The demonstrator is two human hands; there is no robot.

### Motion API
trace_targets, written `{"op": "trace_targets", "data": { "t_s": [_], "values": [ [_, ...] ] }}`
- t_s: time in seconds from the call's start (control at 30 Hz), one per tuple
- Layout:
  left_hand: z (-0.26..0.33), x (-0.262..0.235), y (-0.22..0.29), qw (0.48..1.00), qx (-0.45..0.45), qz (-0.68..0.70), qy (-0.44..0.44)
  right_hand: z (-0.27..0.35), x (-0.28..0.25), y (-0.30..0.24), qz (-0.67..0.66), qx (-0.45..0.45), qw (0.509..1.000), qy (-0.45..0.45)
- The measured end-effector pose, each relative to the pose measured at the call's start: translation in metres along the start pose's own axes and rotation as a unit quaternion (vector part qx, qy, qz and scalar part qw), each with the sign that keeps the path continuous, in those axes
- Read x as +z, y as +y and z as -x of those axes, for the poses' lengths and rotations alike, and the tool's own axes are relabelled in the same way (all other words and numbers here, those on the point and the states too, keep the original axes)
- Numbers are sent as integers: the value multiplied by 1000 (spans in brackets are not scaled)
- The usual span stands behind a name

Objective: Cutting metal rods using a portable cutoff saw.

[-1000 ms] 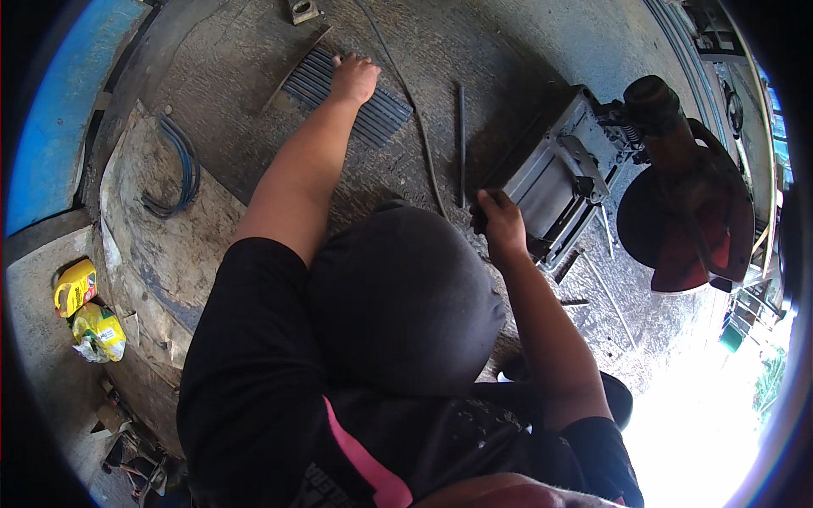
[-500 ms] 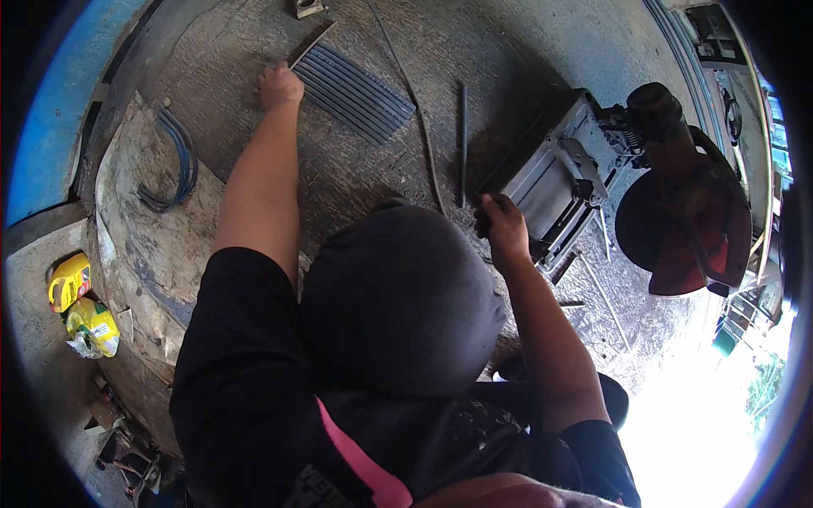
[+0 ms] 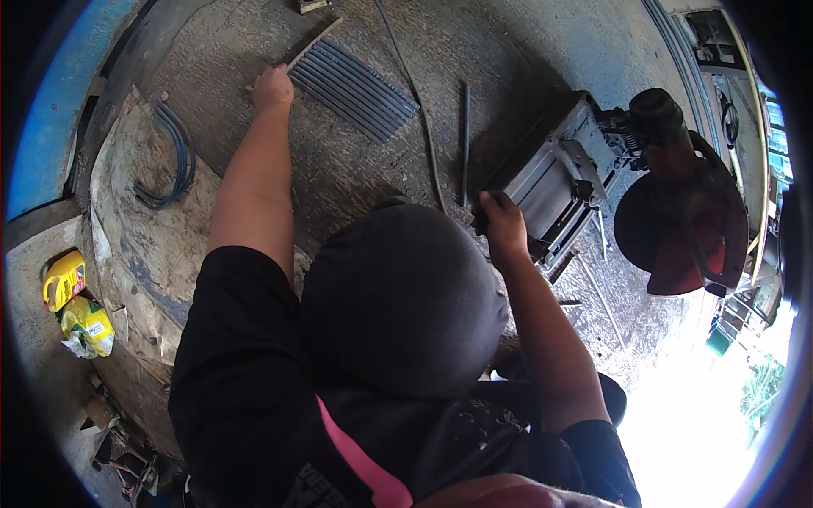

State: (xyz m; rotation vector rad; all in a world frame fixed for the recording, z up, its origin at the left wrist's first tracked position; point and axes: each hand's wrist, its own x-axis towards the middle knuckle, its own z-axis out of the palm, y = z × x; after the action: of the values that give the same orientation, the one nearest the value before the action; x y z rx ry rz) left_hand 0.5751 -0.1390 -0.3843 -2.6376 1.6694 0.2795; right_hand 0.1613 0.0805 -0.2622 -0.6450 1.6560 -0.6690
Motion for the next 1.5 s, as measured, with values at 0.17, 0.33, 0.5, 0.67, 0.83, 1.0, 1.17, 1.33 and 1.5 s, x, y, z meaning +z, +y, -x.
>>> {"op": "trace_targets", "data": {
  "t_s": [0.17, 0.33, 0.5, 0.67, 0.83, 1.0, 1.17, 1.33, 1.5],
  "values": [
    [3, -9, -1, 1000, -1, -11, -2, 0, 3, 1, -9, 8, 1000, 3],
    [2, -12, -4, 1000, -5, -14, -10, 0, 4, -1, -12, 6, 1000, 5],
    [19, -24, 19, 996, -1, -78, -38, -4, -3, 5, -10, 4, 1000, 7],
    [11, -19, 19, 998, -29, -48, -31, -5, 2, 4, -10, 8, 1000, 3],
    [12, -14, 36, 999, 13, -29, 29, -5, -2, 5, -13, 3, 1000, 5],
    [17, -7, 78, 972, 217, -43, 78, -2, 0, 6, -29, 4, 1000, 0],
    [29, 5, 105, 927, 356, -99, 56, -2, 1, 1, -19, 4, 1000, 5],
    [34, 6, 110, 930, 339, -141, 26, 3, -6, -4, 2, 5, 1000, 18],
    [36, 7, 108, 935, 324, -145, 21, 2, -6, 0, 3, 12, 1000, 12]
  ]
}}
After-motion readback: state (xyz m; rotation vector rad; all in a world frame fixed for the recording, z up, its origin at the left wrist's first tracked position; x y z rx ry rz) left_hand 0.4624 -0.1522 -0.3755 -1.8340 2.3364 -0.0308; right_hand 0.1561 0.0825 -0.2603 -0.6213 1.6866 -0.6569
